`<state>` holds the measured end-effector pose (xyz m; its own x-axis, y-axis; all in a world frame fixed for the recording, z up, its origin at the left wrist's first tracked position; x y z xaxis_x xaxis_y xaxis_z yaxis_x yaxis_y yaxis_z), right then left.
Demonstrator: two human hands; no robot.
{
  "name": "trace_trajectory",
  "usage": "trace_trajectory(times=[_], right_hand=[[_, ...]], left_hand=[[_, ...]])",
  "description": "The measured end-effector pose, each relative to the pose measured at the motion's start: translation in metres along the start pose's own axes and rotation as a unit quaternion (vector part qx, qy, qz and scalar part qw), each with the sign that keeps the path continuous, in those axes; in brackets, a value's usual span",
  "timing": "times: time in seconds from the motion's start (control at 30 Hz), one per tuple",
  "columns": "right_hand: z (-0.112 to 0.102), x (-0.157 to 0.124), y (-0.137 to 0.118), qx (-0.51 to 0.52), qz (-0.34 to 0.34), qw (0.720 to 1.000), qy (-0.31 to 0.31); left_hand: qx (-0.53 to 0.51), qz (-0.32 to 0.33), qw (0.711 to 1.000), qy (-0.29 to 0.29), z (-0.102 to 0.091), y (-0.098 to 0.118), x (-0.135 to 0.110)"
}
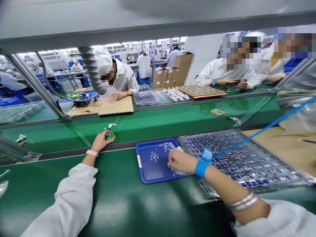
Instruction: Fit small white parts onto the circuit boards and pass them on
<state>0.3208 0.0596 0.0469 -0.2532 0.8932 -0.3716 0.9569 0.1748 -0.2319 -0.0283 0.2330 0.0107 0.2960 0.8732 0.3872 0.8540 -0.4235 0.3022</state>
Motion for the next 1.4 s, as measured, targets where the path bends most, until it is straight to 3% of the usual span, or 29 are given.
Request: trace_trajectory(times=[0.07,0.13,0.2,0.4,0.63,0.73,1.0,1.4], right_hand=[[0.000,0.000,-0.001,-0.004,0.001,1.000,-0.002],[0.001,0.001,-0.001,-0.003,-0.003,1.000,-0.002],[0.003,0.003,0.001,-0.001,-0.006,1.000,0.002],[0.009,0.006,0.009,0.000,-0.008,1.000,0.009],[0.005,0.003,0.007,-0.044,0.015,0.999,0.006],[0.004,0.003,0.012,-0.078,0.040,0.996,0.016],[0.012,0.009,0.035,-0.161,0.158,0.974,-0.007],[0.023,0.014,0.033,-0.144,0.171,0.974,-0.043]], left_hand=[[0.008,0.005,0.999,0.039,-0.007,0.003,-0.001],[-0.005,0.037,0.996,0.085,-0.016,0.017,-0.001],[-0.024,0.071,0.993,0.095,-0.017,0.036,-0.003],[-0.059,0.124,0.990,0.043,-0.005,0.086,-0.028],[-0.127,0.167,0.977,-0.039,0.000,0.120,-0.058],[-0.146,0.162,0.973,-0.074,0.004,0.127,-0.069],[-0.137,0.155,0.974,-0.095,0.009,0.132,-0.080],[-0.135,0.150,0.974,-0.101,0.013,0.130,-0.079]])
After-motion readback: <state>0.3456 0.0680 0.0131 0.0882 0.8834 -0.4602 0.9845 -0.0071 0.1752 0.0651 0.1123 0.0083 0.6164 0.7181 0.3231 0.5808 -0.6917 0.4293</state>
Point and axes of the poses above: each hand's wrist, its own x-axis towards the middle knuckle, its own z-axis out of the palm, y = z × x, the point moved 7 cm from there along x, towards the middle knuckle, and after that the axes turned 3 degrees about z, right-handed, at the moved point
